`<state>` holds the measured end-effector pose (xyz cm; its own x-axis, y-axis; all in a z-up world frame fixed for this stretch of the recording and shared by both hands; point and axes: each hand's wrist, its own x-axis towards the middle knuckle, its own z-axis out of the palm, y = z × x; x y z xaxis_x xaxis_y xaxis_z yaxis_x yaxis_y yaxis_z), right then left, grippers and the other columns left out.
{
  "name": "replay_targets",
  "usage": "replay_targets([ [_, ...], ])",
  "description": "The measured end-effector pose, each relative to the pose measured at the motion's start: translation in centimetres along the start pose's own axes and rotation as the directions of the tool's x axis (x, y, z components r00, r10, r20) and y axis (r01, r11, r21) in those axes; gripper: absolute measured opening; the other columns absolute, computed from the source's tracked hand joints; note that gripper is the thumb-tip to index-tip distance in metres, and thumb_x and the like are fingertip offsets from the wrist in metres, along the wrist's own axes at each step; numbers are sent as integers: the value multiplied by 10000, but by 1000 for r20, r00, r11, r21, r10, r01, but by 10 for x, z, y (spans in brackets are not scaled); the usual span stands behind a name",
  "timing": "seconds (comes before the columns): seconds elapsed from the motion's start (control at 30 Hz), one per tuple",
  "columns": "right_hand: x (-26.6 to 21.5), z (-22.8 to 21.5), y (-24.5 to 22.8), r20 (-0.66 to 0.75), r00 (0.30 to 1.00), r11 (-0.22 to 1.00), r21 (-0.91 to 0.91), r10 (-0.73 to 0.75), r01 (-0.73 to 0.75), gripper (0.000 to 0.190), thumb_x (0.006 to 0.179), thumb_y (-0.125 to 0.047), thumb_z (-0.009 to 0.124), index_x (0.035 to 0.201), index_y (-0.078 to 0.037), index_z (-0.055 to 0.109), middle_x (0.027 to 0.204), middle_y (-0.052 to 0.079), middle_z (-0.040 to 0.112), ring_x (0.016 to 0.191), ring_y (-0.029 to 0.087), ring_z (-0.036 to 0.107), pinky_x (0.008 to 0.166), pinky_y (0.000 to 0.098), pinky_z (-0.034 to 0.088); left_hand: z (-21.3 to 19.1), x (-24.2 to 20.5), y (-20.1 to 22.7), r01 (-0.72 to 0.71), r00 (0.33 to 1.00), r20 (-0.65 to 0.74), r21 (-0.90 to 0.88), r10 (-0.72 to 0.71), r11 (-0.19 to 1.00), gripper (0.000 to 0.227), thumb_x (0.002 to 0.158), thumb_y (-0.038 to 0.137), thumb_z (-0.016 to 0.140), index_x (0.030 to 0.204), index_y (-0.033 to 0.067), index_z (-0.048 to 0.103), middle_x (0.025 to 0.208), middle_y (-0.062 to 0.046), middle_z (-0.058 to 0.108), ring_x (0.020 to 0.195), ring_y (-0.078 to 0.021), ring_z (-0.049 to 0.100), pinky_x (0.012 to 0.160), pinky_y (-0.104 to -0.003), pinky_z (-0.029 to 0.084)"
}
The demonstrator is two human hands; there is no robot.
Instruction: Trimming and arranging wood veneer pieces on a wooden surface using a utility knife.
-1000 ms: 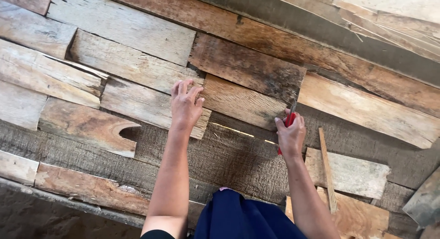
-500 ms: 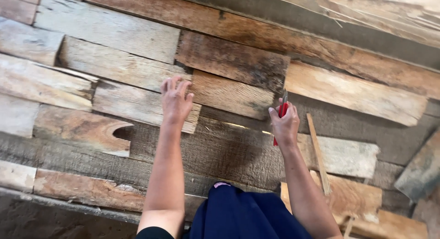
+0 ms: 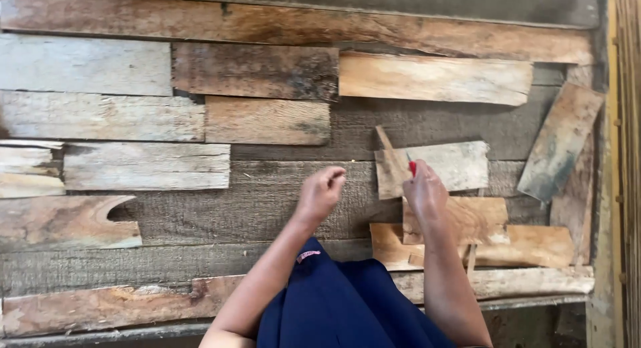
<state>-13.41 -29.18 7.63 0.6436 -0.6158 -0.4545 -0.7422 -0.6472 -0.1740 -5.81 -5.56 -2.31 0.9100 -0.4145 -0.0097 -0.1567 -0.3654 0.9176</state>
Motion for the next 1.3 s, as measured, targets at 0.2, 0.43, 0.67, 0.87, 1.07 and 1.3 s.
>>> replay_targets([
  [0.2,-2,5,26,55,998,997,71,-40,36,308,856,-287,648,1161,-251,673,1158,66,692,1119,344,692,934,501,556,75,-19,11,451,889,245,-310,-388,837,246,942,217,671,1173,132,679,966,-93,764,615,-180,740,474,-300,595],
  [0.43,-26,3,13,158,986,982,186,-50,20,450,827,-414,756,1152,-121,648,1166,172,642,1190,416,641,987,548,529,98,1,32,626,780,307,-417,-546,659,427,859,122,677,1245,-18,561,978,-164,716,578,-221,718,467,-328,630],
  [0.67,-37,-6,26,102,992,887,446,81,-118,288,865,-283,718,1099,-129,651,1031,168,748,1094,375,695,933,519,535,127,0,50,595,777,231,30,-585,803,337,697,389,811,973,213,732,834,29,749,883,-216,749,755,-371,601],
  [0.87,-42,-31,79,-134,963,930,318,235,-183,573,865,-318,738,1365,-120,539,1272,173,603,1207,401,622,994,527,535,94,-9,141,80,953,217,488,-209,869,542,920,303,667,1421,131,552,1572,-90,375,1387,-367,416,1075,-482,477],
  [1.07,-58,5,100,-71,993,955,287,98,-74,504,888,-304,721,1311,-57,602,1215,232,603,1198,477,618,1041,561,502,99,13,133,-135,935,322,709,-147,692,877,853,397,781,1554,75,364,1513,-109,367,1334,-364,360,1083,-500,401],
  [1.3,-33,66,138,-105,991,984,147,-87,102,452,859,-351,696,1270,-193,591,1272,125,577,1135,438,661,963,548,566,131,46,107,-58,952,260,674,-163,736,534,792,177,741,1258,54,511,1243,-126,433,1241,-414,399,968,-527,417],
])
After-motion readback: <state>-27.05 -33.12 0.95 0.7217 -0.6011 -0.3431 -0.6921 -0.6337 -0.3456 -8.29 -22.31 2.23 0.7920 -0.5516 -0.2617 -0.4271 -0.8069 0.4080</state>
